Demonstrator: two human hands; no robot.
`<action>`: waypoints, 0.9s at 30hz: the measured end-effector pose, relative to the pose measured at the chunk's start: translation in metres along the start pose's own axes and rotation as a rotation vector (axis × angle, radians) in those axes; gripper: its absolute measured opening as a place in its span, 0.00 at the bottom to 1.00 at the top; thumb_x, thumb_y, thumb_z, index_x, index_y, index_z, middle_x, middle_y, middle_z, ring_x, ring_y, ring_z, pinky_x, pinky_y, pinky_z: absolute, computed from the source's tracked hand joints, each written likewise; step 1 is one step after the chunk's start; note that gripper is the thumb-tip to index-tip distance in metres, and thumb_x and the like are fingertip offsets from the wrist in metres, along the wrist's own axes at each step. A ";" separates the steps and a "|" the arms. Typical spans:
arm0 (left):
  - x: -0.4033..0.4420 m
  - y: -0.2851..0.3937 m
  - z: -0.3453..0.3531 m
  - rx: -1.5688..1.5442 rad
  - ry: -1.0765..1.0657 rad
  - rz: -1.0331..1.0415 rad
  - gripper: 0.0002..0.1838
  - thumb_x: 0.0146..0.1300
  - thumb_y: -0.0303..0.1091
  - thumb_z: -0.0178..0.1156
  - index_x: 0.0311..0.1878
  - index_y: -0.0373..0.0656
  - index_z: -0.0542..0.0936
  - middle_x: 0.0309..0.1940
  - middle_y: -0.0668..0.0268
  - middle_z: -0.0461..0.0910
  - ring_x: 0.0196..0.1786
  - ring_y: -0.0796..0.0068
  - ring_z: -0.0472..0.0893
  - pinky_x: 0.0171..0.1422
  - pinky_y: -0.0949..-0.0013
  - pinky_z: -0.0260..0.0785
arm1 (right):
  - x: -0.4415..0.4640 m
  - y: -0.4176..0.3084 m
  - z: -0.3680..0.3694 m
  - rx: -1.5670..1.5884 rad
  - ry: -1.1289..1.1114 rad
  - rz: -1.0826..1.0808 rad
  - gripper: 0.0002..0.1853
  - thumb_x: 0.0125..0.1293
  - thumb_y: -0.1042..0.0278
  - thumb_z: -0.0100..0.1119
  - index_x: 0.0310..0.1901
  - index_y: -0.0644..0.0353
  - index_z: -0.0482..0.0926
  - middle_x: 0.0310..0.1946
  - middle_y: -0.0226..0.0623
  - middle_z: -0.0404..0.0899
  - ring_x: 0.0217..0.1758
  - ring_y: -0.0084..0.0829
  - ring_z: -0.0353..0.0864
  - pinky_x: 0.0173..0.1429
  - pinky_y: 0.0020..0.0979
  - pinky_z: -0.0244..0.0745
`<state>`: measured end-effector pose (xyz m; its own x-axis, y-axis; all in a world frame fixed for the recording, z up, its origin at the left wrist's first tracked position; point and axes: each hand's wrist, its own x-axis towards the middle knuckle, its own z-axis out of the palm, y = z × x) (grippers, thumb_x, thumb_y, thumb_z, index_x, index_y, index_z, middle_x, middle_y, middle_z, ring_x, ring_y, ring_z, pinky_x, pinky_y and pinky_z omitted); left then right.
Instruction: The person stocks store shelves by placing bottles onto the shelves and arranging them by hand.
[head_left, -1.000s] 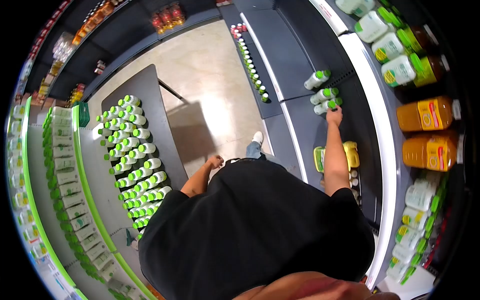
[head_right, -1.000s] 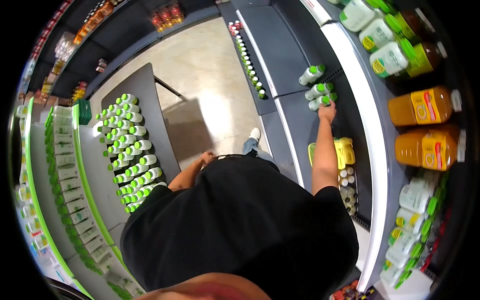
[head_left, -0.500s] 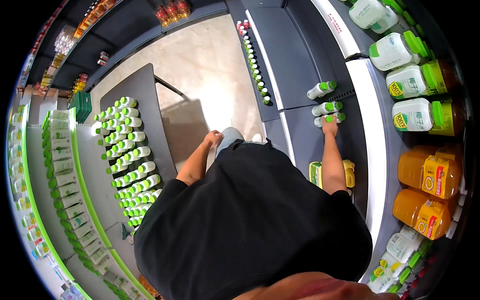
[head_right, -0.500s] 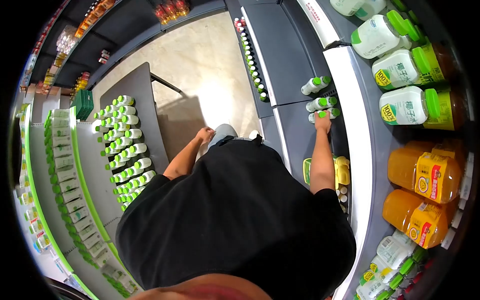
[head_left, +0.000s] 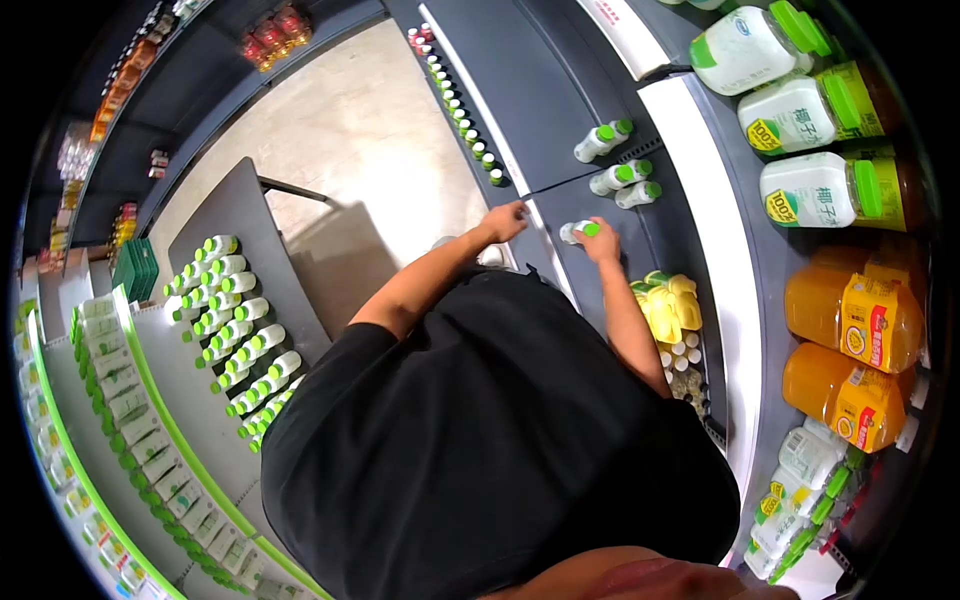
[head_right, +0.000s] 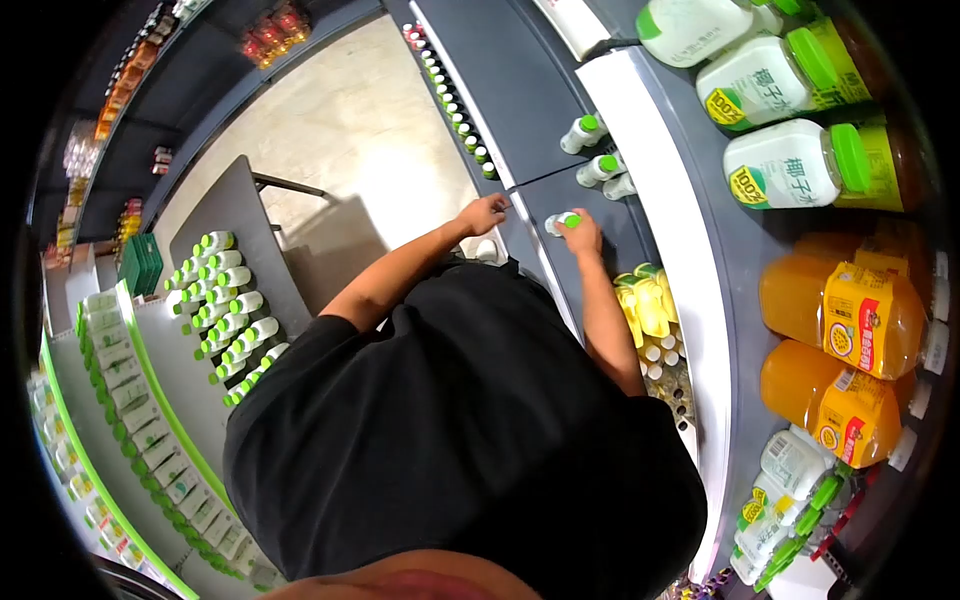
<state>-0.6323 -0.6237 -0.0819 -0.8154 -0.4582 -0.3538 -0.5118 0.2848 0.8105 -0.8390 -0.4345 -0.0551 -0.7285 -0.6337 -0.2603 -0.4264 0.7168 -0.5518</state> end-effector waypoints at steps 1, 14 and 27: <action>0.006 0.019 0.012 -0.029 -0.084 0.033 0.25 0.57 0.41 0.62 0.58 0.46 0.76 0.49 0.53 0.84 0.55 0.55 0.82 0.61 0.59 0.73 | -0.010 -0.006 0.000 -0.026 0.058 -0.057 0.31 0.49 0.48 0.76 0.53 0.56 0.81 0.43 0.49 0.85 0.48 0.52 0.84 0.53 0.46 0.78; 0.046 0.057 0.109 0.104 -0.126 0.326 0.35 0.47 0.43 0.70 0.61 0.47 0.71 0.54 0.51 0.79 0.57 0.46 0.78 0.62 0.53 0.71 | -0.049 -0.033 -0.023 -0.085 -0.084 0.057 0.29 0.60 0.49 0.66 0.60 0.54 0.74 0.44 0.58 0.82 0.51 0.60 0.80 0.55 0.52 0.75; -0.090 -0.029 0.014 0.191 -0.028 0.209 0.31 0.39 0.46 0.72 0.50 0.46 0.78 0.40 0.52 0.84 0.46 0.48 0.83 0.52 0.51 0.74 | -0.099 -0.082 0.031 0.216 -0.212 -0.365 0.20 0.67 0.54 0.64 0.43 0.68 0.81 0.31 0.50 0.85 0.34 0.40 0.88 0.40 0.39 0.79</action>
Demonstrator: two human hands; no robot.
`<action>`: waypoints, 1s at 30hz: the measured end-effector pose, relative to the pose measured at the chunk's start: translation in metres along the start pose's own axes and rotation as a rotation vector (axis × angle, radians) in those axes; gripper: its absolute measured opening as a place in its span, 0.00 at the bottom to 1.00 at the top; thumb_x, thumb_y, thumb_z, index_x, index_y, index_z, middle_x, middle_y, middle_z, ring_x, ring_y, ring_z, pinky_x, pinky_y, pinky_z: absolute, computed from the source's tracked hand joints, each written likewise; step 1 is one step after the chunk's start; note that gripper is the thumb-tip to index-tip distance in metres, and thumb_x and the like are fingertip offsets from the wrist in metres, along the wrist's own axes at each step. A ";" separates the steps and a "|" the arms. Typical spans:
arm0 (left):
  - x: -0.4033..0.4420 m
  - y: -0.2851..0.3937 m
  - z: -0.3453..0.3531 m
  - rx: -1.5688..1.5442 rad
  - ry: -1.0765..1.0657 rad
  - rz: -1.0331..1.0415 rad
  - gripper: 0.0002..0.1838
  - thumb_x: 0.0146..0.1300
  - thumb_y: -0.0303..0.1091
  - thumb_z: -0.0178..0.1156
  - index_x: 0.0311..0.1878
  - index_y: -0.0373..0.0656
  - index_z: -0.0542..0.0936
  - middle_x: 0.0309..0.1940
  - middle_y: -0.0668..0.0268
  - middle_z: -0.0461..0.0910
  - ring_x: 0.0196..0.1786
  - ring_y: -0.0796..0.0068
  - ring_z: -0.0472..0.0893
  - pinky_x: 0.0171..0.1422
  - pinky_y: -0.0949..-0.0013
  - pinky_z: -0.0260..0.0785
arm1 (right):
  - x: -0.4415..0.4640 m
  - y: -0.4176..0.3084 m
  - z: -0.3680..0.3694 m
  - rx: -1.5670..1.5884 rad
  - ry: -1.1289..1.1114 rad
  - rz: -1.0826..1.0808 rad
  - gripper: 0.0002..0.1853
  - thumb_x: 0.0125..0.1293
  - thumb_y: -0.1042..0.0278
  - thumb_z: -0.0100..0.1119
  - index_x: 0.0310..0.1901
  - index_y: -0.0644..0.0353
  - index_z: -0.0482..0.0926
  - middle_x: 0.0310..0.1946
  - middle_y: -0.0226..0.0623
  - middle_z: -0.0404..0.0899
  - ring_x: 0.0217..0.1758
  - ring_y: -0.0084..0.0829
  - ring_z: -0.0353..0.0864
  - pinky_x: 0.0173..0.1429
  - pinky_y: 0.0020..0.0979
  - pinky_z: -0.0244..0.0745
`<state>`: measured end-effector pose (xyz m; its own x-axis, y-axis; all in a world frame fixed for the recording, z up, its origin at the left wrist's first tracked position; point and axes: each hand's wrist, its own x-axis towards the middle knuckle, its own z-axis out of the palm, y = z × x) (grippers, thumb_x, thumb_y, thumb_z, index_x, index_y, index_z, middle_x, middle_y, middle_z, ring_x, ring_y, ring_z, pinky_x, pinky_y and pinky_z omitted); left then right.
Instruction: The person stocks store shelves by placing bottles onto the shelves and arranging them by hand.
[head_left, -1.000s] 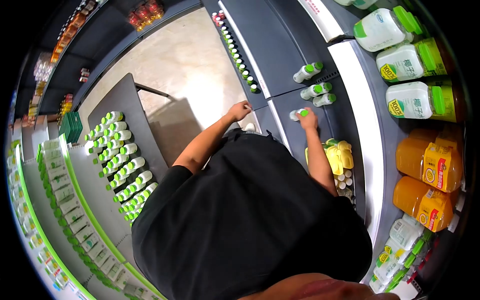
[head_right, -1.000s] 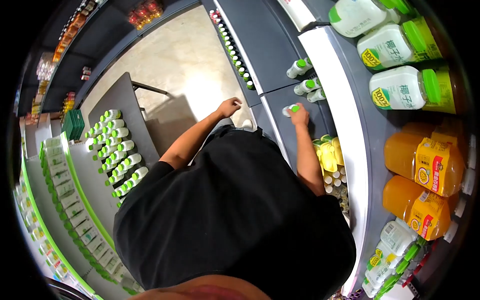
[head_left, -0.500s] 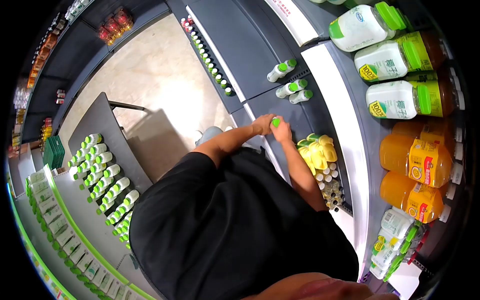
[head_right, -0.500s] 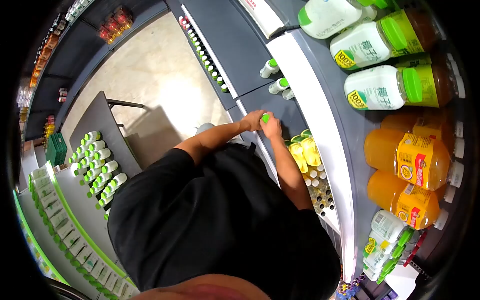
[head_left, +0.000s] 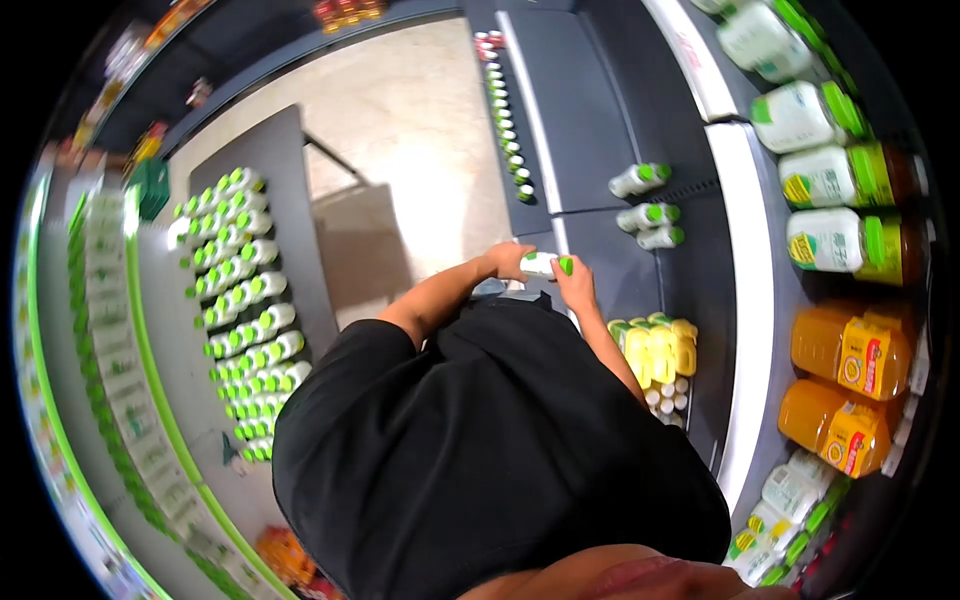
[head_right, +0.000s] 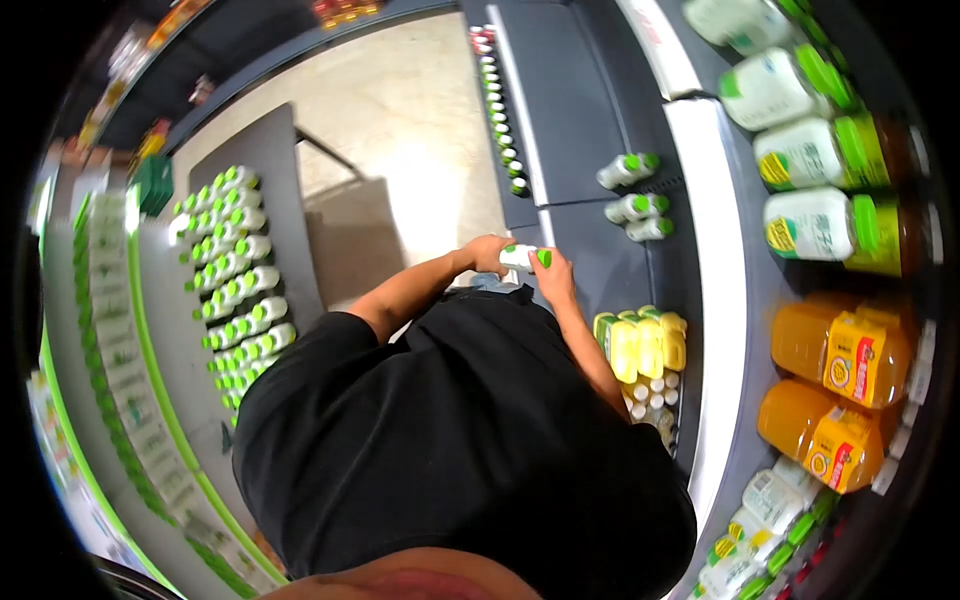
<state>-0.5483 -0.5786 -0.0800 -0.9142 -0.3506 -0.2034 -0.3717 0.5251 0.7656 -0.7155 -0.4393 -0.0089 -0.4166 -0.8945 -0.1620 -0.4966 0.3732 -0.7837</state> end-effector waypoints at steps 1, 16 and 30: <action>-0.028 -0.009 -0.004 0.007 0.001 -0.062 0.31 0.40 0.46 0.72 0.50 0.46 0.79 0.41 0.52 0.85 0.45 0.47 0.83 0.52 0.52 0.74 | 0.001 0.008 0.019 0.035 -0.058 -0.021 0.20 0.70 0.55 0.61 0.42 0.70 0.80 0.27 0.45 0.84 0.29 0.32 0.87 0.35 0.35 0.79; -0.414 0.069 0.192 -0.307 0.724 -0.903 0.29 0.41 0.45 0.72 0.49 0.45 0.79 0.41 0.50 0.83 0.48 0.46 0.81 0.51 0.50 0.74 | -0.168 -0.103 0.205 -0.237 -1.224 -0.438 0.23 0.70 0.48 0.58 0.44 0.66 0.77 0.28 0.44 0.84 0.30 0.35 0.87 0.38 0.35 0.79; -0.485 0.137 0.304 -0.517 1.146 -1.066 0.29 0.40 0.42 0.75 0.48 0.46 0.78 0.43 0.53 0.84 0.49 0.49 0.82 0.54 0.52 0.73 | -0.284 -0.151 0.246 -0.374 -1.637 -0.468 0.18 0.69 0.55 0.63 0.45 0.64 0.73 0.27 0.40 0.84 0.23 0.26 0.83 0.29 0.30 0.77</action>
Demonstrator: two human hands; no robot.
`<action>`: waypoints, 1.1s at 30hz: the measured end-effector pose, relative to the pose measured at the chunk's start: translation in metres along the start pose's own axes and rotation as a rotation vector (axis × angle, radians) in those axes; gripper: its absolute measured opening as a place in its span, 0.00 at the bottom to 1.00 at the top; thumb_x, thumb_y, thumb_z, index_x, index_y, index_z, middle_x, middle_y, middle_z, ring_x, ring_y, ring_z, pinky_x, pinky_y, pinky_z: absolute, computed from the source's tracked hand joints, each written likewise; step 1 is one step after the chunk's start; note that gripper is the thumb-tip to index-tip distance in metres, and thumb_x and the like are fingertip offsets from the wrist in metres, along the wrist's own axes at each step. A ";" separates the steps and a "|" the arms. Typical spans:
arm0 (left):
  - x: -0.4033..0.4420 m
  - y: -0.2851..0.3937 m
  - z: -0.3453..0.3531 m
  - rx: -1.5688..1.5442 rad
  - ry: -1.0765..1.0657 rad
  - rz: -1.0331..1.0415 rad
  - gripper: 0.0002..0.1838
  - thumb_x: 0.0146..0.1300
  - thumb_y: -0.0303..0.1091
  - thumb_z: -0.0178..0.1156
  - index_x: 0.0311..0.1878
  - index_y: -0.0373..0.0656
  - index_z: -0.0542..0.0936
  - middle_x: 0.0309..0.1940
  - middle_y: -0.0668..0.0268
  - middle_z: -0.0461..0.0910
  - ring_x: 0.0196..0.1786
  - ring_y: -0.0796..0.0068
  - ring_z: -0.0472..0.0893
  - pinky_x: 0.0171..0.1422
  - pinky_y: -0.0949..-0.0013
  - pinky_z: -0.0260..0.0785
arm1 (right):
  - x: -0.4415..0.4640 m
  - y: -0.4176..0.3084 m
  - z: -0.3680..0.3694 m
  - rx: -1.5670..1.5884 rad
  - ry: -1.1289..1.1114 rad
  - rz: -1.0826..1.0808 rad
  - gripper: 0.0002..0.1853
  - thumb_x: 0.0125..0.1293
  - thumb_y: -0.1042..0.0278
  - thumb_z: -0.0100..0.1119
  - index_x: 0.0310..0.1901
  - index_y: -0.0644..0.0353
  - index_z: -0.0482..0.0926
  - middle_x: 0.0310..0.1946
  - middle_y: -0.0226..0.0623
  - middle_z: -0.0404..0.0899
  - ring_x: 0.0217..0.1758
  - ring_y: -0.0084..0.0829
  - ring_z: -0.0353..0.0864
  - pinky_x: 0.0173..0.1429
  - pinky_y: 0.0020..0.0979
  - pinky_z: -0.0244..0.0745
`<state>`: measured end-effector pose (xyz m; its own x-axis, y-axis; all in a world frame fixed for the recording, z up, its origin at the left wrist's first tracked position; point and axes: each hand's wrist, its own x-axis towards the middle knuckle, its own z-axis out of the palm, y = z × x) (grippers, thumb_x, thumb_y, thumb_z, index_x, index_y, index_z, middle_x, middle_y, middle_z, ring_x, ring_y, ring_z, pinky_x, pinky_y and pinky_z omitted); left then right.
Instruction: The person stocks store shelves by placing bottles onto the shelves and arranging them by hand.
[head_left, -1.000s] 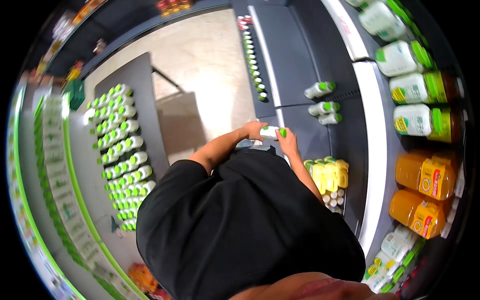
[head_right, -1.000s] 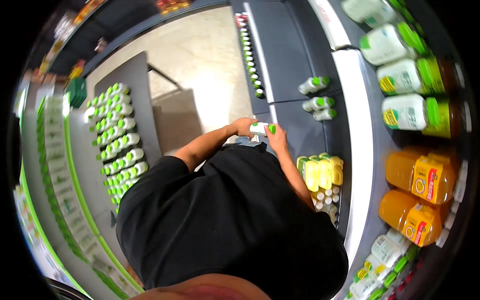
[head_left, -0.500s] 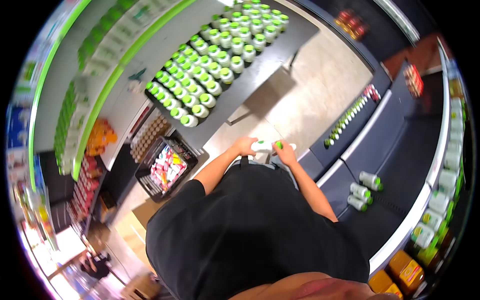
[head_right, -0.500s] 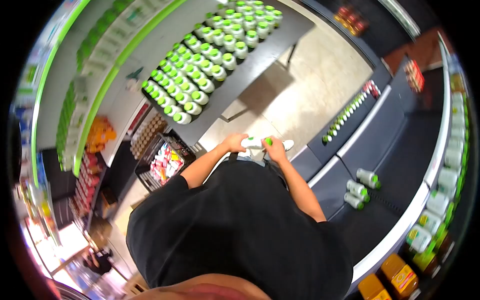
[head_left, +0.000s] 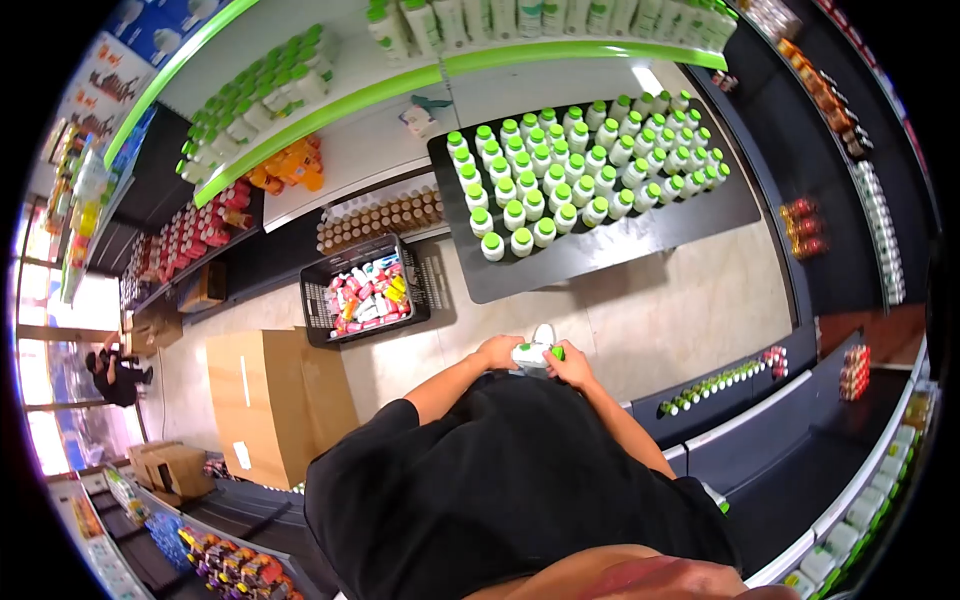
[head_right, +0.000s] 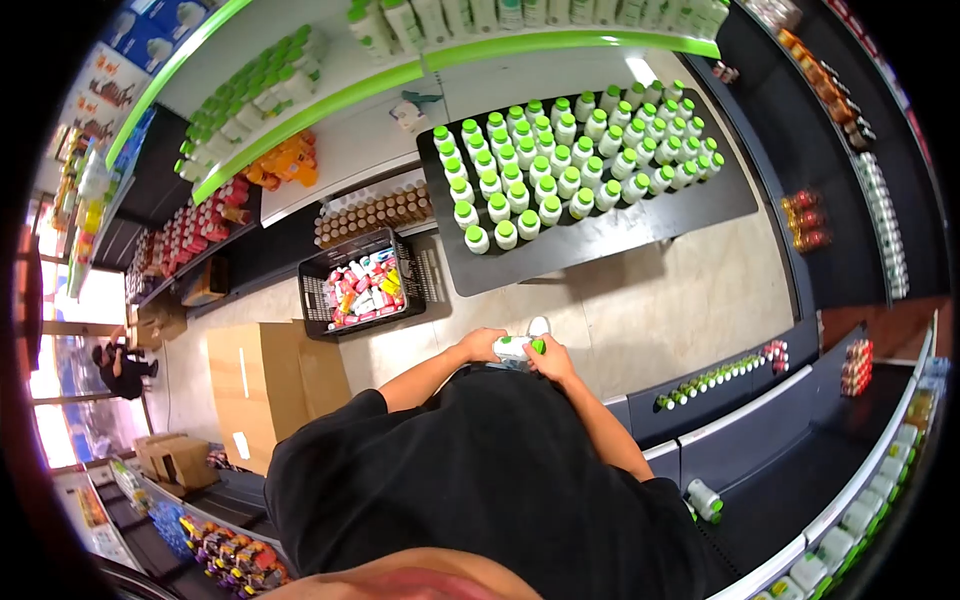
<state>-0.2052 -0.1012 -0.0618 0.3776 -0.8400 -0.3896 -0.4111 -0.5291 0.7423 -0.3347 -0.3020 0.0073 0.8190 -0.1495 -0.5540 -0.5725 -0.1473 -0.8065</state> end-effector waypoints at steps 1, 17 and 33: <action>-0.002 0.003 -0.007 -0.055 0.020 -0.026 0.30 0.39 0.41 0.74 0.51 0.46 0.79 0.43 0.54 0.84 0.49 0.49 0.81 0.54 0.54 0.73 | 0.005 -0.006 -0.004 0.025 -0.022 -0.016 0.18 0.68 0.56 0.64 0.46 0.64 0.73 0.28 0.39 0.84 0.24 0.26 0.83 0.30 0.30 0.77; 0.044 0.040 -0.145 -0.468 0.497 -0.096 0.40 0.40 0.42 0.73 0.60 0.38 0.73 0.50 0.51 0.81 0.55 0.56 0.81 0.61 0.59 0.71 | 0.115 -0.160 -0.026 -0.173 -0.018 -0.417 0.27 0.59 0.61 0.71 0.55 0.67 0.74 0.39 0.43 0.86 0.40 0.31 0.87 0.47 0.34 0.81; -0.081 -0.094 -0.356 0.035 0.432 0.016 0.38 0.58 0.58 0.64 0.65 0.41 0.69 0.51 0.47 0.80 0.54 0.45 0.79 0.57 0.49 0.71 | 0.209 -0.311 0.173 0.064 0.266 -0.478 0.26 0.51 0.66 0.77 0.50 0.67 0.78 0.34 0.37 0.86 0.31 0.21 0.84 0.36 0.26 0.79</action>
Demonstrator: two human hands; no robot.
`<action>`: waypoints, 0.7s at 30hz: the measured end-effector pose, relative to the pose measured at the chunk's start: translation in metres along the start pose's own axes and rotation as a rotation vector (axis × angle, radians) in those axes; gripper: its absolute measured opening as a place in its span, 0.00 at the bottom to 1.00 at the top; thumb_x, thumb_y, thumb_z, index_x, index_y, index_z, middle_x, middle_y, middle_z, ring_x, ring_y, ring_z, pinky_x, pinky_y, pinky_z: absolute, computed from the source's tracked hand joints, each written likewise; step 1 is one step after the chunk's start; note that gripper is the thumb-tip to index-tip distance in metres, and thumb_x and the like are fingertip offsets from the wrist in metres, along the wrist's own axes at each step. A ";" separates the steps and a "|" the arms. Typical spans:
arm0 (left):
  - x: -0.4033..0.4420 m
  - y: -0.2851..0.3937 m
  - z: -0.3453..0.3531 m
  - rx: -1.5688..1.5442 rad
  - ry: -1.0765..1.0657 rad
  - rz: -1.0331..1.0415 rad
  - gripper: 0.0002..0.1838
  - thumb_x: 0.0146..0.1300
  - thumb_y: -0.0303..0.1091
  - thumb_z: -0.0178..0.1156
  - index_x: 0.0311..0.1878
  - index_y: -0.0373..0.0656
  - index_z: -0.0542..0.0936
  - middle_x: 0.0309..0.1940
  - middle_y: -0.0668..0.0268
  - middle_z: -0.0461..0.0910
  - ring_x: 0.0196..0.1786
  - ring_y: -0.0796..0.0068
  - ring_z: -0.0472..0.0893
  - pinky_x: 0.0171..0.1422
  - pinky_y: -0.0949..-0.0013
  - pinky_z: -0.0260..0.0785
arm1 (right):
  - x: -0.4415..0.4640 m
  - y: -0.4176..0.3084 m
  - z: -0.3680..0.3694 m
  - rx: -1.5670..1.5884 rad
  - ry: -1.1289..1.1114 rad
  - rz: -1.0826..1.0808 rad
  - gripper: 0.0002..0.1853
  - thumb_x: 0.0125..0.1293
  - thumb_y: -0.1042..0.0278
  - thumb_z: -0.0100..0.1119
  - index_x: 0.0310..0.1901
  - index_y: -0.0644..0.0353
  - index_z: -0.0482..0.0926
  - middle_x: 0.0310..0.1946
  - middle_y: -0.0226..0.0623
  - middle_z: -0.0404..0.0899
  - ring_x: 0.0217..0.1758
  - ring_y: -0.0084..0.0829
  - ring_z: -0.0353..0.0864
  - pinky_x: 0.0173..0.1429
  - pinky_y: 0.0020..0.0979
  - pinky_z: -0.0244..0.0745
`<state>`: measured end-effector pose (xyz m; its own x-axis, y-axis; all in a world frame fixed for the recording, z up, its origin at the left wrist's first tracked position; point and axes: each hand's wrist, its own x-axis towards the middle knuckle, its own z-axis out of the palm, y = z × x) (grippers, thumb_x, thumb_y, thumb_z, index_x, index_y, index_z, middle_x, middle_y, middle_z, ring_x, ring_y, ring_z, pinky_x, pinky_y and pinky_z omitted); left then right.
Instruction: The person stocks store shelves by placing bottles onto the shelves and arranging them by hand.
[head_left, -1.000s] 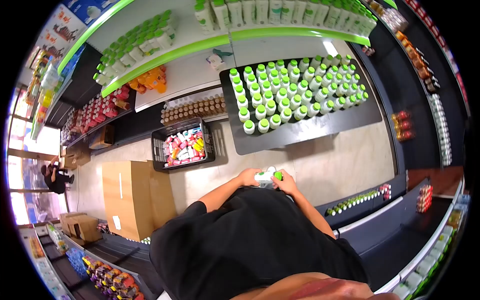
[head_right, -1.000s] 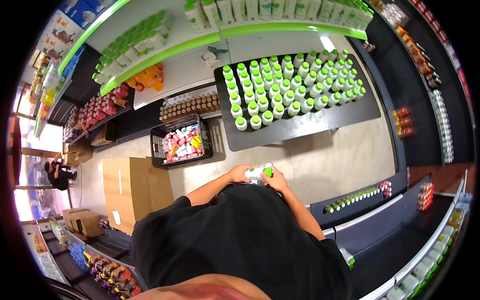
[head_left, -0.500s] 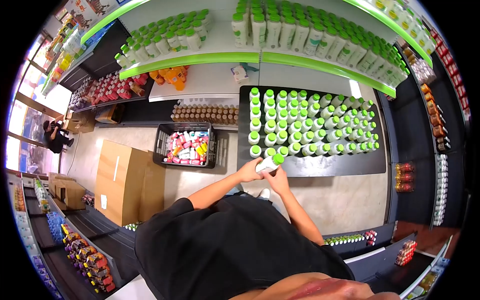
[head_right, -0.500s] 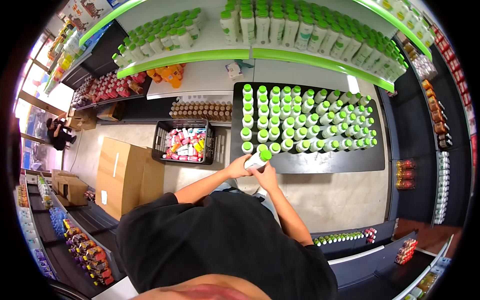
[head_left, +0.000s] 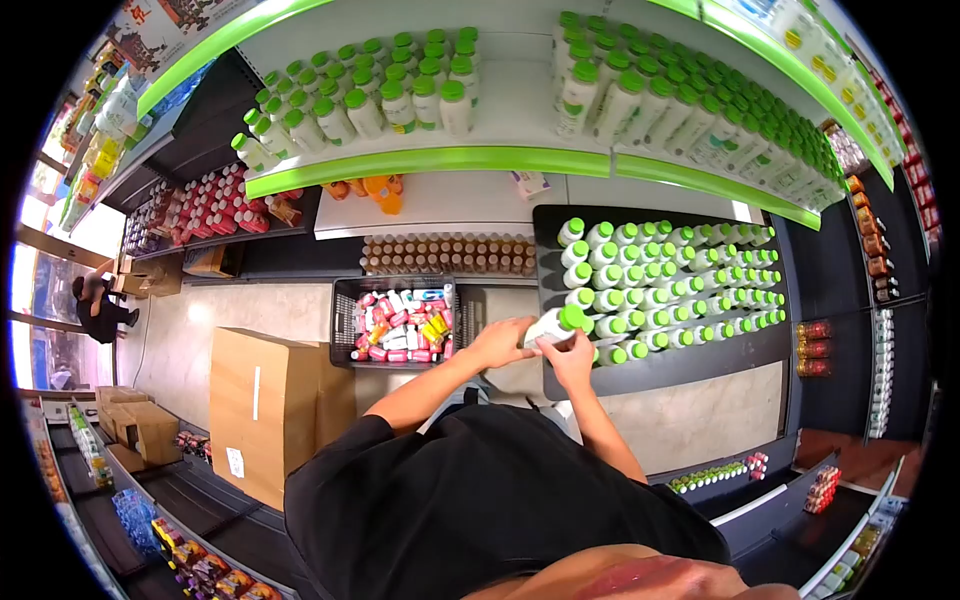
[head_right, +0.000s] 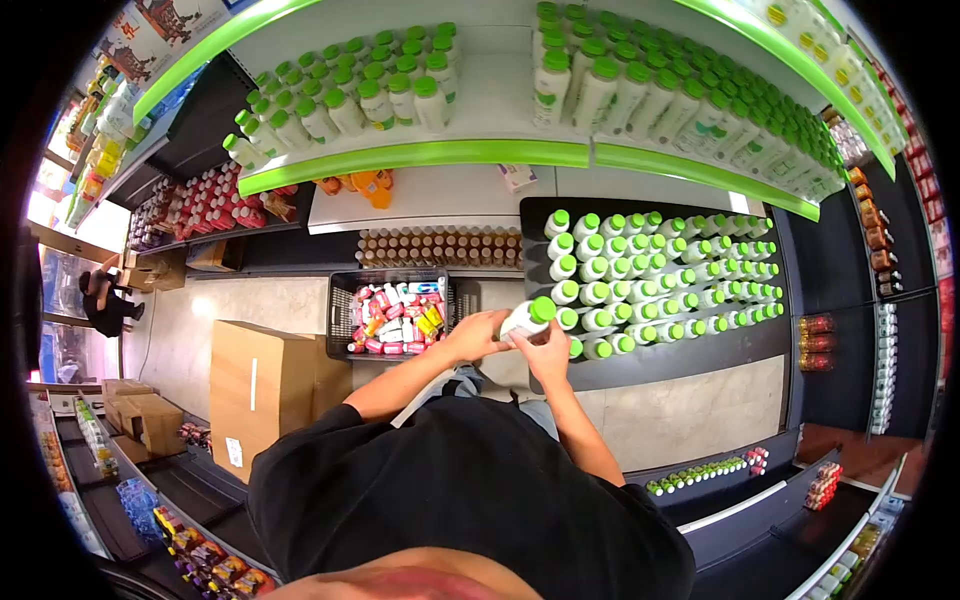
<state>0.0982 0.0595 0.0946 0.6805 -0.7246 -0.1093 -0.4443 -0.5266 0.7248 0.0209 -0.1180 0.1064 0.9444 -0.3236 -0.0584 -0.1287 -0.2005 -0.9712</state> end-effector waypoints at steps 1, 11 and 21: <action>-0.004 -0.013 -0.011 -0.005 0.022 -0.004 0.38 0.58 0.57 0.64 0.64 0.40 0.69 0.50 0.47 0.80 0.53 0.43 0.79 0.56 0.49 0.72 | 0.008 -0.005 0.017 -0.081 -0.006 -0.018 0.27 0.50 0.66 0.78 0.51 0.67 0.78 0.34 0.36 0.85 0.30 0.20 0.82 0.35 0.26 0.78; 0.030 -0.034 -0.128 -0.197 0.418 -0.015 0.30 0.61 0.43 0.64 0.61 0.35 0.68 0.50 0.42 0.78 0.54 0.39 0.77 0.56 0.49 0.71 | 0.115 -0.087 0.102 -0.102 -0.026 -0.272 0.33 0.54 0.64 0.74 0.59 0.66 0.72 0.33 0.37 0.82 0.28 0.24 0.75 0.36 0.28 0.74; 0.142 -0.029 -0.235 -0.354 0.513 0.149 0.47 0.59 0.27 0.59 0.79 0.40 0.47 0.74 0.49 0.57 0.73 0.57 0.64 0.70 0.59 0.63 | 0.292 -0.167 0.129 -0.377 0.322 -0.574 0.34 0.64 0.57 0.65 0.67 0.60 0.63 0.40 0.54 0.84 0.41 0.55 0.84 0.41 0.47 0.76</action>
<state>0.3445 0.0761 0.2178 0.8576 -0.4277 0.2856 -0.3958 -0.1942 0.8976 0.3571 -0.0602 0.2216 0.7666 -0.3154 0.5593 0.2071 -0.7031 -0.6803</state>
